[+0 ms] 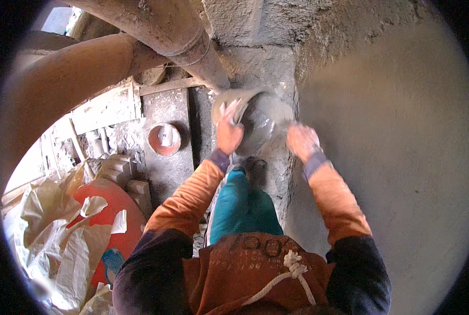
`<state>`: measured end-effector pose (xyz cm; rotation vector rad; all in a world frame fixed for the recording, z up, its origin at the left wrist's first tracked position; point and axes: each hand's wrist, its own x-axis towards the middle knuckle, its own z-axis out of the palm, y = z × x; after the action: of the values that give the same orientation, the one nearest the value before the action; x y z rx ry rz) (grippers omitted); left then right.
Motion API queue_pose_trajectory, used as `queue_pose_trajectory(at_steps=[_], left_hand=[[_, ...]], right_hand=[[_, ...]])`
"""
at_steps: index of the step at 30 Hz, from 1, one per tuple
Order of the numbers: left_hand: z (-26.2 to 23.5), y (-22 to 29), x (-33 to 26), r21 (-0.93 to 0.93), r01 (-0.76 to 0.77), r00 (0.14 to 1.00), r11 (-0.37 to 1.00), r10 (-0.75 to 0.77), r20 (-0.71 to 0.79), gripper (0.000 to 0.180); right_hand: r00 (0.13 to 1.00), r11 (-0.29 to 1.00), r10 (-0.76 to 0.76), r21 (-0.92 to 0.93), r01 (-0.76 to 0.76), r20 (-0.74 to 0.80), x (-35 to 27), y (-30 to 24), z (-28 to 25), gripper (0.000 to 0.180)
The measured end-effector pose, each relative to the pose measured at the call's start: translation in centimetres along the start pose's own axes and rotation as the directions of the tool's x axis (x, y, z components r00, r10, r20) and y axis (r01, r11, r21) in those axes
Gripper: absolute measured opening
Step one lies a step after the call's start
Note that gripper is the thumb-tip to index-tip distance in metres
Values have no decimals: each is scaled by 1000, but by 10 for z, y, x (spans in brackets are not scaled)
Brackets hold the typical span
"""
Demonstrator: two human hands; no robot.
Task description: The person scoops wet cement from a bucket with a trowel and applies it to a vertical wall surface, smoothing it in place. The person repeatedly refills the trowel and spreads the cement along the wall.
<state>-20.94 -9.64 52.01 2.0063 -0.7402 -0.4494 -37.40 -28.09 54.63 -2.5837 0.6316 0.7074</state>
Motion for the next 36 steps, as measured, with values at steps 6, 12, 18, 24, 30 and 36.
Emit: queue_pose_trajectory(at_steps=[6, 12, 18, 24, 30, 36], left_hand=[[-9, 48, 22, -57, -73, 997, 996, 73, -1, 71], [-18, 80, 27, -105, -213, 972, 971, 221, 75, 68], [-19, 50, 22, -404, -9, 999, 915, 21, 25, 68], [7, -17, 17, -441, 97, 991, 892, -130, -44, 70], [-8, -98, -24, -599, 234, 927, 766, -361, -99, 69], [-16, -134, -67, -658, 224, 899, 719, -413, -145, 71]], right_hand=[[990, 994, 24, -99, -38, -137, -13, -33, -49, 23], [999, 994, 19, -105, -15, 43, -9, 4, -41, 25], [997, 805, 29, 590, -64, 68, -18, -39, 3, 39], [995, 989, -10, 150, -5, 100, -6, -2, 50, 47], [992, 854, 115, 505, -127, 56, -20, -24, -27, 27], [978, 126, -156, 979, 160, -140, 53, 5, -82, 17]])
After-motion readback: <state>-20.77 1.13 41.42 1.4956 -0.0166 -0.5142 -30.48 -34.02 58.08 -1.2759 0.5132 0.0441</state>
